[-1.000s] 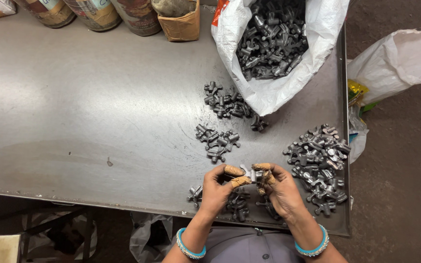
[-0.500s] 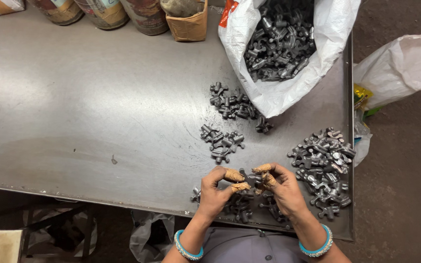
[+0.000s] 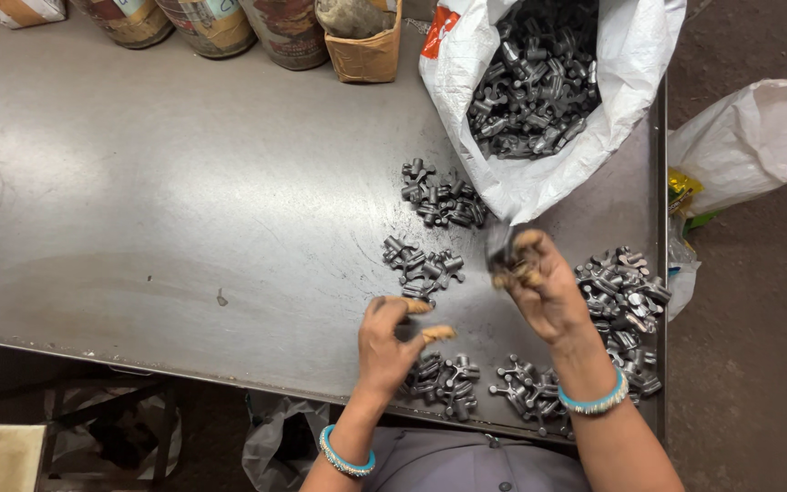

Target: The person picks small metal fittings one at a time from a metal table, turns each piece over in both hands, and places it into one of two piles on the table, occasionally tossing pieces into a large open sack of parts. The person continues this sorting and inspection cycle throughout the episode.

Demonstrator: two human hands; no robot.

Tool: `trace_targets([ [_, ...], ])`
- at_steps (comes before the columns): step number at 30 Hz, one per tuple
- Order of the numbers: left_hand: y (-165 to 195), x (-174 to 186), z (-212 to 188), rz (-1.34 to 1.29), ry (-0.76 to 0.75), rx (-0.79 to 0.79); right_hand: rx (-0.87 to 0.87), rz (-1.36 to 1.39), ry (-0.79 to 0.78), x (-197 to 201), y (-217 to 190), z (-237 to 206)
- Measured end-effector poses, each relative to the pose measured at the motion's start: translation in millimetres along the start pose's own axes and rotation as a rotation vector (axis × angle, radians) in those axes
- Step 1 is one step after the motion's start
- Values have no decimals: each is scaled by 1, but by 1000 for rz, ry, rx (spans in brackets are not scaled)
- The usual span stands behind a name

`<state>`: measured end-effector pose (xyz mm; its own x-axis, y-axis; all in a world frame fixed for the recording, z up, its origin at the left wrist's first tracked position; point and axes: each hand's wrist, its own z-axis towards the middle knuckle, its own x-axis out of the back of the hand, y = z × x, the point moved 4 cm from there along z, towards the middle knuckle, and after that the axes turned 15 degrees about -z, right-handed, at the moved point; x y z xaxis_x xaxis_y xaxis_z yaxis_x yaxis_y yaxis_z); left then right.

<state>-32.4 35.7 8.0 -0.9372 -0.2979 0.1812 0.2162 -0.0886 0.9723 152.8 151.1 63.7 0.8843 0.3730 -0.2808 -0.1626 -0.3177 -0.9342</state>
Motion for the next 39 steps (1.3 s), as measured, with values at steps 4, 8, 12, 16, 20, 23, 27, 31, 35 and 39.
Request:
trace_targets([
  [4, -10, 2, 10, 197, 31, 40, 172, -790, -74, -41, -9, 24],
  [8, -27, -7, 16, 257, 43, 46, 431, -1610, 28, -68, -2, 27],
  [12, -43, -13, 13, 278, 24, 82, 267, -1452, 35, -53, 10, 17],
  [16, -44, -17, 18, 255, 38, 102, 145, -1272, 84, -27, 15, -3],
  [20, -31, -21, 21, -11, -16, 240, 241, -967, 93, -8, 21, -24],
  [23, -4, -21, 16, 29, -63, 39, 214, -610, 62, -2, 30, -33],
  [27, 8, -34, -1, -214, -146, -6, 169, -381, 0, -7, 32, -41],
  [31, -17, -45, -4, -712, -107, 216, 89, -190, -65, -12, 30, -48],
  [35, -44, -55, -13, -1130, -48, 632, 152, -431, -104, -14, 25, -58],
  [39, -51, -60, -22, -1178, -36, 811, 191, -487, -105, -8, 31, -59],
])
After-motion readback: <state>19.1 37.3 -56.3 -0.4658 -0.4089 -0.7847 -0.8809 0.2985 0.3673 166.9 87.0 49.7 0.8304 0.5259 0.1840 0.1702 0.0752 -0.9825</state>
